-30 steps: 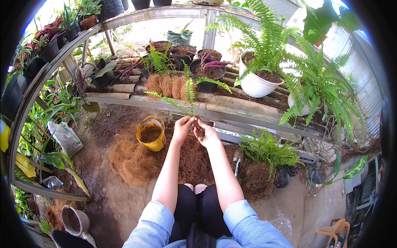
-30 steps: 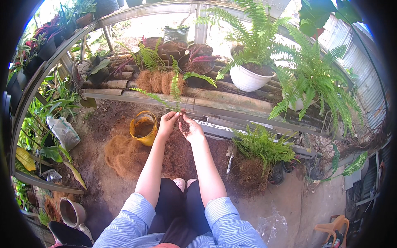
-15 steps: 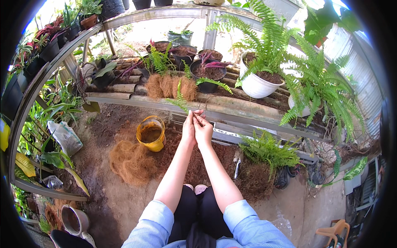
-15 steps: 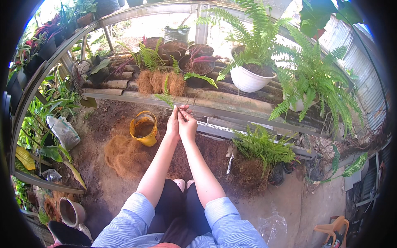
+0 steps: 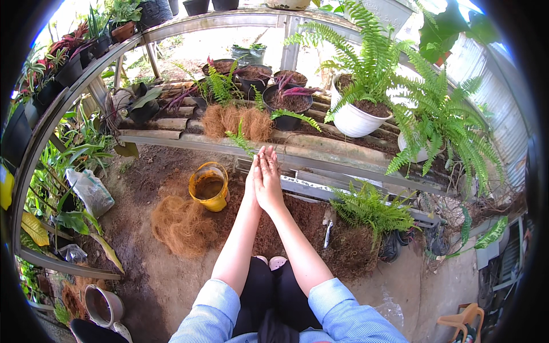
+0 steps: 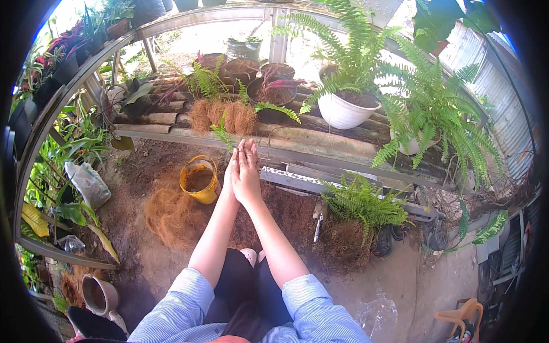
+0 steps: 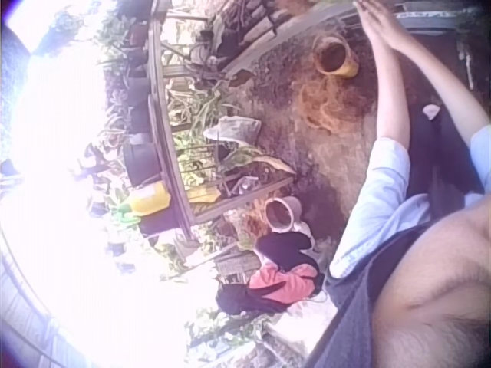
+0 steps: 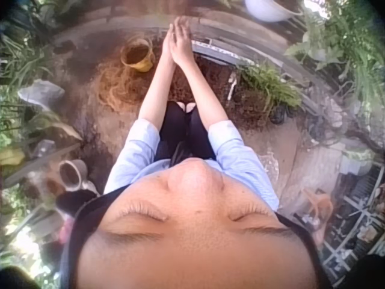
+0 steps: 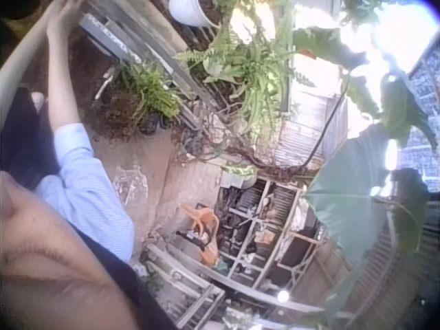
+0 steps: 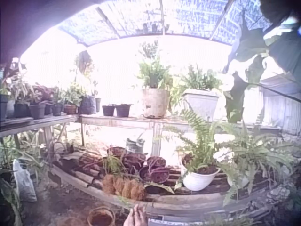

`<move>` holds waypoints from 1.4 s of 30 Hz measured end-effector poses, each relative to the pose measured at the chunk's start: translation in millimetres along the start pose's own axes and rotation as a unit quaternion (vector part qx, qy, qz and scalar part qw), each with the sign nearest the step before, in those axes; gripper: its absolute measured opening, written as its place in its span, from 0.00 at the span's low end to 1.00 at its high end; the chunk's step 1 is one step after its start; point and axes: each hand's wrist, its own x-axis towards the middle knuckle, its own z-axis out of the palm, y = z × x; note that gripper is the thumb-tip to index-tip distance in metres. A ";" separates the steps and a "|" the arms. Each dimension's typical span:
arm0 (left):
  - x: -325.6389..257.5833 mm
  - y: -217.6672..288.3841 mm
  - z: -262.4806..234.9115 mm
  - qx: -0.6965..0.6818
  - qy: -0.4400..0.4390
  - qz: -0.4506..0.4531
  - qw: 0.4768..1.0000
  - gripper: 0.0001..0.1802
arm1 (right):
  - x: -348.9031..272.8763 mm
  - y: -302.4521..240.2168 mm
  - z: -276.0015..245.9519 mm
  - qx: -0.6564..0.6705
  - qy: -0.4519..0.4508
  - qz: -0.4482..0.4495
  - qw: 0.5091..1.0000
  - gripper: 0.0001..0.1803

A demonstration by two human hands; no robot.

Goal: The person waters a variety of potted plants with a spray bottle, then moves to a workbench to plant a small fern. They separate the fern from its root ball, wrap the roots in a fibrous material, and press the material around the base of the plant.

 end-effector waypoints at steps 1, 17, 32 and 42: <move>-1.0 -1.1 -1.9 -0.002 0.011 -0.002 1.000 0.18 | -0.6 -3.0 -0.1 -0.032 -0.011 0.003 0.999 0.28; 8.1 22.1 26.2 -0.007 0.253 -0.090 0.963 0.18 | 15.0 29.3 -34.5 0.427 0.065 0.212 0.877 0.30; -33.3 1.8 1.9 0.006 0.132 -0.146 0.980 0.19 | -9.6 32.8 -10.8 -0.066 -0.021 -0.070 0.995 0.19; -22.2 -32.0 -36.8 0.008 0.131 -0.206 0.970 0.22 | -24.8 84.7 19.0 -0.193 -0.009 -0.022 0.981 0.26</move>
